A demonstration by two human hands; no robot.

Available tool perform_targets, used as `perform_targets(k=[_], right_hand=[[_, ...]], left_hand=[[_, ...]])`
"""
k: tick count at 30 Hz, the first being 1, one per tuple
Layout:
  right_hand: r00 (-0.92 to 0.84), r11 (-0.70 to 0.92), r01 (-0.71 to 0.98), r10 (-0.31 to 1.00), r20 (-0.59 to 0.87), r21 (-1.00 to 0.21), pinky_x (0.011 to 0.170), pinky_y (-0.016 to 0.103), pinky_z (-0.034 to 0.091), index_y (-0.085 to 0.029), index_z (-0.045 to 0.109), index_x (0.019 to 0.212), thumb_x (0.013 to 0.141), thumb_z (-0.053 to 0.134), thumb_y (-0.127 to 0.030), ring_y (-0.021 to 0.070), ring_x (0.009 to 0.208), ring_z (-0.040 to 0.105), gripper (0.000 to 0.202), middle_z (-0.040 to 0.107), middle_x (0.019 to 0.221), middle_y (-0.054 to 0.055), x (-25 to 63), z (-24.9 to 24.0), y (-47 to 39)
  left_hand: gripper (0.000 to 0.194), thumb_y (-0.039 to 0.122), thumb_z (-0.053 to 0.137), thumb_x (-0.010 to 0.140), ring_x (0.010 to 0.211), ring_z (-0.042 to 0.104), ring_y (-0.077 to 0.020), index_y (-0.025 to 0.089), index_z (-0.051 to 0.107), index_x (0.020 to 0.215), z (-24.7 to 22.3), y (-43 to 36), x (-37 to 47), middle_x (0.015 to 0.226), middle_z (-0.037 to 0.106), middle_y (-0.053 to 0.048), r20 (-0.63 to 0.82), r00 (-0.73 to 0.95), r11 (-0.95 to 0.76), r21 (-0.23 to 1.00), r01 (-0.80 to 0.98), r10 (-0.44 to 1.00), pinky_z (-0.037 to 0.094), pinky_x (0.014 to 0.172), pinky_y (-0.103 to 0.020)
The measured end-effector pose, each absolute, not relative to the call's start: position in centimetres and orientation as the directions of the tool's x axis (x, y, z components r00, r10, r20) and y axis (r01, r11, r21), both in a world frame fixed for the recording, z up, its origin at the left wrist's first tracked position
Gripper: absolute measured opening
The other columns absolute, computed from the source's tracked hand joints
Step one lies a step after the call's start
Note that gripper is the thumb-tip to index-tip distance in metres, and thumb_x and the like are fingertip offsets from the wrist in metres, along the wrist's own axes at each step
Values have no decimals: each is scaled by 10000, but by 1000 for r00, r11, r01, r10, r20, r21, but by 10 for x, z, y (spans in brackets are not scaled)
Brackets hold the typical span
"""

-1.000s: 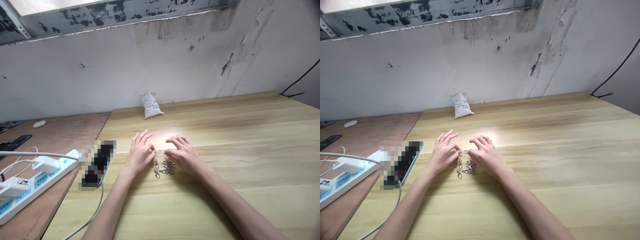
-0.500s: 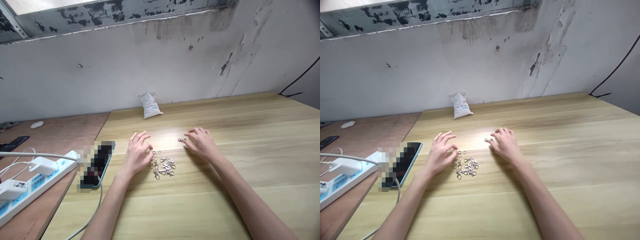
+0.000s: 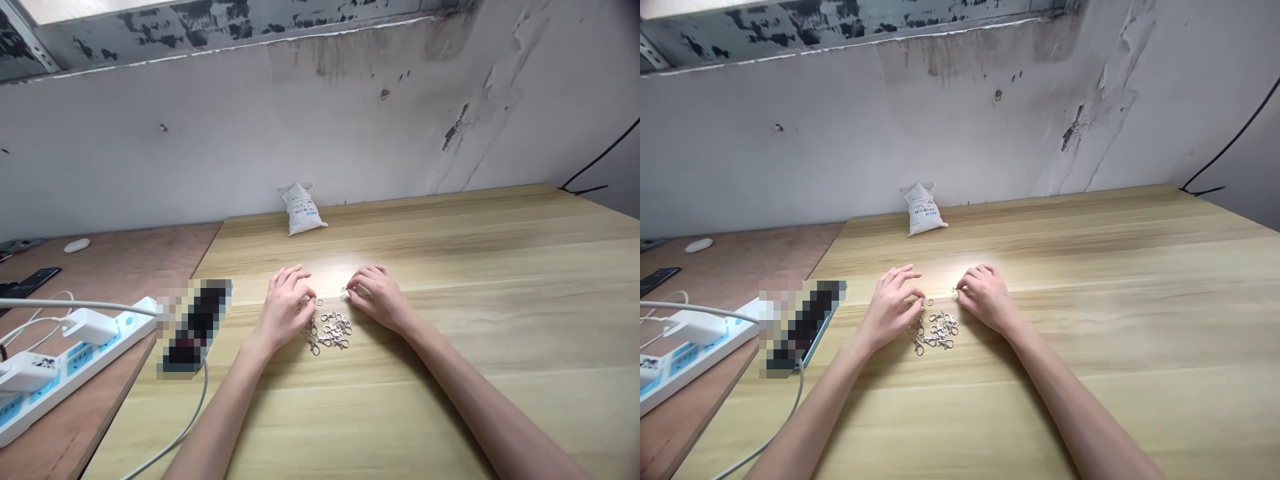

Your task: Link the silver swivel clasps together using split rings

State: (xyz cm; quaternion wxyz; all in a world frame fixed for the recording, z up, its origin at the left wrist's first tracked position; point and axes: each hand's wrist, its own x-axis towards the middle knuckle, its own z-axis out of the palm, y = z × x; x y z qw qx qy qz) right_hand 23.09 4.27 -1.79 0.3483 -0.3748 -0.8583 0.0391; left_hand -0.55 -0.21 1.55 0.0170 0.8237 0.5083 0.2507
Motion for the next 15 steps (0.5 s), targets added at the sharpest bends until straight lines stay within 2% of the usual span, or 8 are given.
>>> perform_targets(k=[5,9,15], right_hand=[[-390,722,534,672,629,-440,825,350,399,-202,608,832,872,576,-152,175,768,593,72,680,791,7,216,-9,29],[-405,747,503,649,645,-436,816,336,405,-206,615,859,875,575,-163,173,781,589,61,674,793,9,206,-6,21],[-420,759,476,639,644,-443,806,336,409,-204,609,857,885,566,-162,174,771,579,67,667,780,13,203,-7,18]], left_hand=[[124,240,576,884,1333,429,-267,248,691,838,17,-8,7,1254,614,-35,346,320,-452,432,780,882,308,1112,-541],[129,255,590,887,1320,446,-264,272,705,943,18,-9,9,1260,614,-38,340,276,-425,521,740,899,362,1088,-518],[129,244,602,884,1323,438,-262,272,706,954,19,-8,6,1251,615,-40,352,274,-433,541,721,895,359,1092,-512]])
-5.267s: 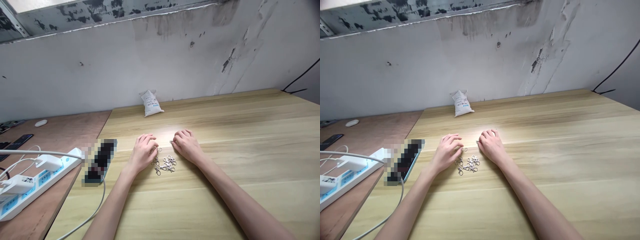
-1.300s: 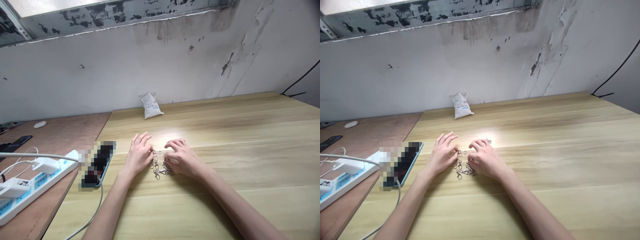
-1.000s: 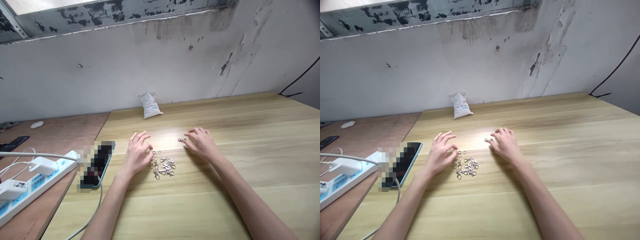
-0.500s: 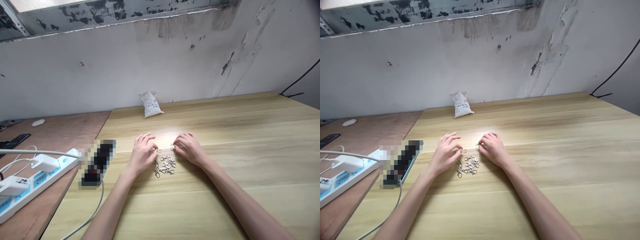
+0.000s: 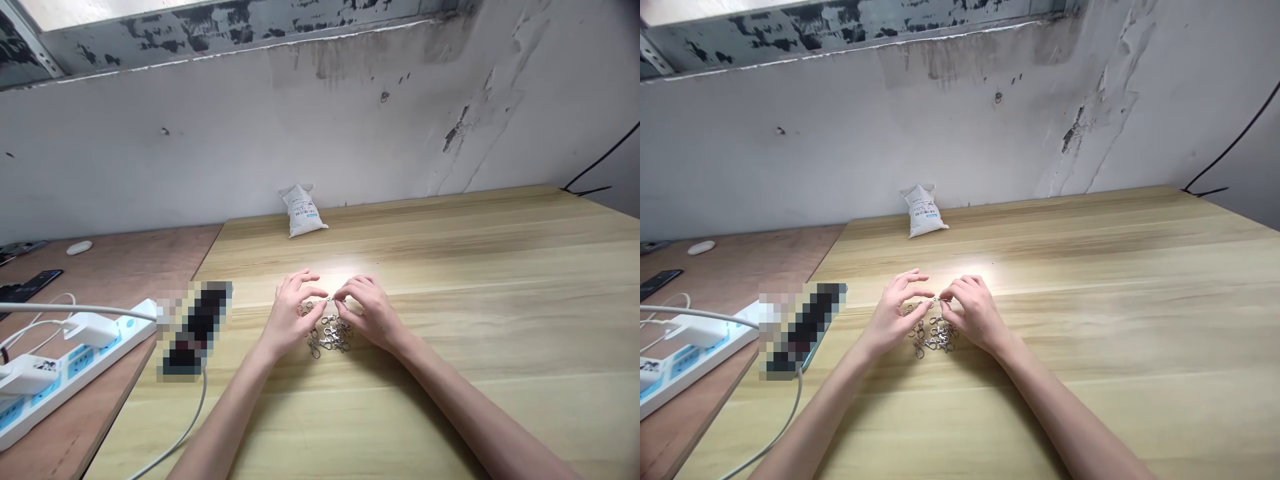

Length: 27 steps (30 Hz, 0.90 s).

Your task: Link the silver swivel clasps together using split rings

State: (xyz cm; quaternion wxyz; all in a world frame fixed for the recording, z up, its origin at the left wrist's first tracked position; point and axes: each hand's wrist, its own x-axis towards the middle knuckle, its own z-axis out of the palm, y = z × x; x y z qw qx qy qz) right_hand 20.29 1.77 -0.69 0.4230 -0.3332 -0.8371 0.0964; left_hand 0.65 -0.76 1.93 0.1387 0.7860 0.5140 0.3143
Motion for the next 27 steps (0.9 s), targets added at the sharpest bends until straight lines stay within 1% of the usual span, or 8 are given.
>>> perform_targets(k=[9,11,13,16,20,24,25,27], right_hand=[[-428,761,496,633,645,-418,794,334,424,-208,616,860,880,581,-169,185,806,586,56,668,797,22,202,-6,17],[-424,760,520,627,654,-391,816,343,434,-212,621,866,866,596,-166,193,867,599,52,680,860,33,202,-6,17],[-423,763,549,605,675,-340,880,376,436,-216,627,873,850,606,-156,219,999,601,68,687,971,54,202,-7,17],[-436,772,587,556,708,-245,995,444,399,-215,640,849,840,596,-122,263,1214,527,103,659,1158,87,203,-6,17],[-469,781,601,515,718,-168,1038,475,382,-233,676,841,868,589,-136,272,1313,453,133,599,1297,88,202,-6,17],[-469,753,635,552,690,-171,1080,510,351,-233,689,905,885,583,-180,283,1359,410,120,567,1350,102,201,-8,16],[-468,741,647,572,674,-180,1095,523,335,-224,687,958,896,580,-215,292,1379,385,123,549,1375,115,201,-8,16],[-476,724,661,608,635,-198,1119,547,306,-194,662,1083,919,569,-314,312,1419,322,223,500,1428,145,200,-8,15]], left_hand=[[118,235,591,895,1313,450,-267,260,706,904,17,-7,7,1247,624,-44,366,336,-485,484,728,868,370,1070,-512],[109,235,593,889,1319,443,-270,256,699,881,17,-7,7,1251,622,-42,366,336,-484,469,739,868,344,1087,-526],[98,228,594,878,1329,433,-271,251,687,856,16,-7,6,1258,619,-37,375,331,-480,437,761,866,302,1114,-545],[92,215,592,865,1341,422,-269,249,674,841,16,-7,6,1265,616,-33,400,314,-467,376,801,861,255,1139,-561],[100,217,586,868,1341,424,-270,248,676,842,16,-7,5,1272,614,-34,430,295,-448,315,837,853,249,1142,-567],[113,212,582,876,1370,395,-277,243,688,849,17,-7,5,1318,590,-45,482,310,-464,241,853,820,258,1145,-566],[116,212,582,878,1387,374,-280,240,691,851,18,-7,5,1349,571,-49,499,320,-475,220,852,805,262,1146,-563],[123,214,579,888,1421,327,-283,232,695,851,18,-7,7,1410,525,-57,532,343,-501,183,846,774,265,1149,-562]])
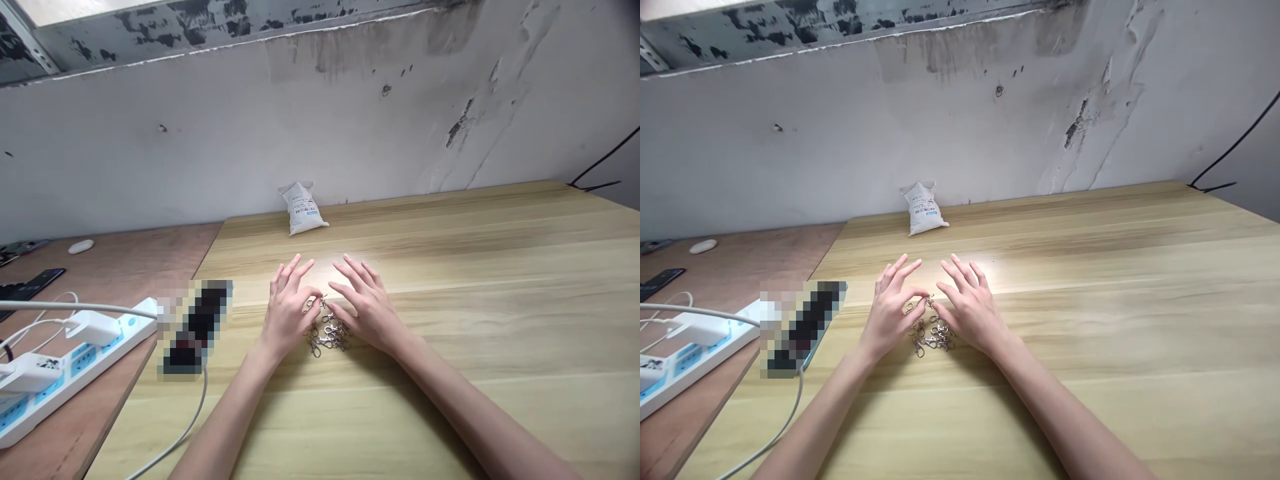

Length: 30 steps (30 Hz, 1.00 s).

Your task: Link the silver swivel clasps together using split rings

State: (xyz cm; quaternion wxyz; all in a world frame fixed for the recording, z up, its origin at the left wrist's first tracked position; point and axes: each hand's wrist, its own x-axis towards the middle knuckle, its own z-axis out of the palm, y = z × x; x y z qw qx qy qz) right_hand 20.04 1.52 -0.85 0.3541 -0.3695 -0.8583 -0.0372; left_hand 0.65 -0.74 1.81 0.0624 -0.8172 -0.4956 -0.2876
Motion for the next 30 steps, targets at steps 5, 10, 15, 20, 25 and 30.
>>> perform_targets(k=[5,10,15,20,25,30], right_hand=[[-518,734,641,629,580,-224,1125,579,293,-170,646,1140,927,552,-387,340,1447,256,318,462,1462,161,200,-10,14],[-517,767,595,594,617,-240,1110,562,313,-225,699,1039,941,542,-310,314,1405,347,204,526,1410,114,200,-16,18],[-490,763,604,583,649,-229,1083,542,338,-255,721,869,936,560,-264,286,1327,451,174,612,1304,64,205,-15,21],[-487,745,653,550,678,-136,1112,578,287,-230,692,829,918,582,-227,298,1340,436,142,614,1300,71,207,-9,21],[-602,789,611,413,684,62,1157,574,238,-182,661,873,919,540,-124,281,1374,407,141,596,1333,112,201,-3,11],[-624,854,507,268,734,119,1180,530,246,-175,658,993,914,539,-95,252,1351,438,164,643,1261,101,187,1,-5]], left_hand=[[123,213,590,893,1426,332,-275,222,699,837,19,-9,12,1426,518,-69,589,400,-564,117,818,702,283,1154,-547],[99,197,613,876,1405,371,-274,224,702,841,20,-10,14,1394,553,-66,648,430,-611,68,789,628,312,1141,-539],[95,174,613,860,1401,374,-283,211,687,814,21,-9,9,1399,547,-73,628,413,-572,64,817,660,304,1141,-543],[99,191,598,863,1425,329,-291,211,677,808,16,-8,6,1424,521,-67,484,422,-531,108,841,767,266,1157,-563],[119,224,561,895,1433,311,-278,217,670,847,14,-8,7,1423,520,-49,409,435,-533,160,831,802,243,1172,-563],[224,121,526,858,1446,282,-258,218,665,1003,11,-8,6,1440,501,-47,412,468,-568,161,807,782,206,1194,-539]])
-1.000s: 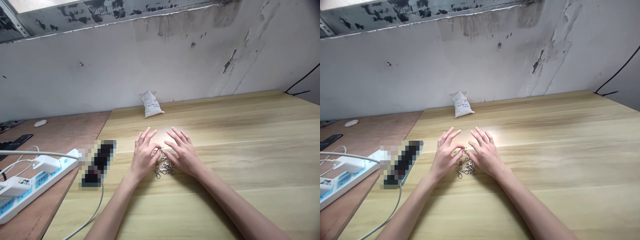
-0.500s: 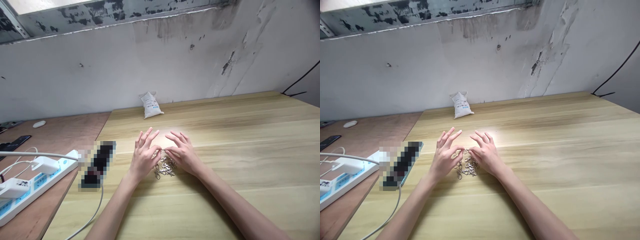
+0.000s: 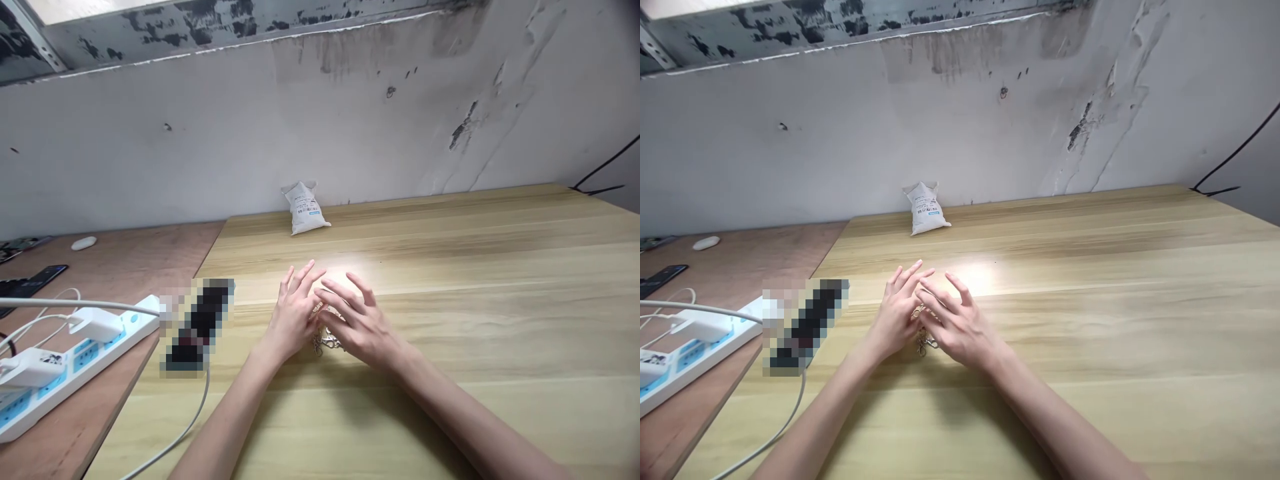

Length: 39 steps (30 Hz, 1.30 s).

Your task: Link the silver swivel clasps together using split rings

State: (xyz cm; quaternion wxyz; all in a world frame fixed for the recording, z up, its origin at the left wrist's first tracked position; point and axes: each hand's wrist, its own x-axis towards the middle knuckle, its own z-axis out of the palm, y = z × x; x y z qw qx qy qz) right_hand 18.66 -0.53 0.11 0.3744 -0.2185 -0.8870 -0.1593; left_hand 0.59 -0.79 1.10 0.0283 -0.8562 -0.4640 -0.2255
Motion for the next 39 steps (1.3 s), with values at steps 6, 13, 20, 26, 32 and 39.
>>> perform_targets(k=[6,13,20,26,32,39], right_hand=[[-470,812,573,438,767,-113,1079,509,351,-209,641,899,914,576,-157,246,1233,536,84,667,1174,92,190,-1,5],[-472,821,464,547,692,-333,995,443,378,-229,611,892,920,575,-175,193,962,628,71,725,941,14,199,-6,14],[-443,794,384,607,660,-472,860,395,441,-216,620,915,917,576,-165,198,909,625,67,737,1000,44,193,-9,11],[-448,756,337,653,611,-561,812,371,466,-214,633,928,918,569,-168,193,891,633,80,738,1044,59,192,-7,7],[-424,740,332,671,609,-585,794,366,483,-216,649,909,917,568,-188,196,874,650,86,742,1026,68,193,-3,6],[-421,713,303,695,582,-632,792,358,471,-213,634,886,925,560,-191,190,846,657,86,739,948,52,196,-2,6]], left_hand=[[94,202,579,854,1417,330,-274,219,670,835,14,-6,1,1378,547,-63,438,387,-508,202,837,812,242,1168,-547],[102,184,598,849,1382,382,-273,234,685,830,19,-8,6,1322,582,-60,497,350,-504,216,836,794,277,1142,-542],[94,207,602,864,1367,401,-272,231,690,840,16,-10,9,1305,592,-60,518,331,-499,226,837,789,290,1138,-527],[86,258,625,875,1347,423,-283,233,693,829,16,-8,7,1292,603,-61,522,319,-485,219,847,791,291,1126,-543],[86,302,632,882,1326,446,-287,235,683,897,17,-7,4,1263,617,-71,543,264,-446,233,864,797,305,1111,-546],[101,317,637,883,1328,439,-285,256,713,911,16,-6,2,1277,609,-60,525,290,-459,225,859,800,305,1109,-534]])
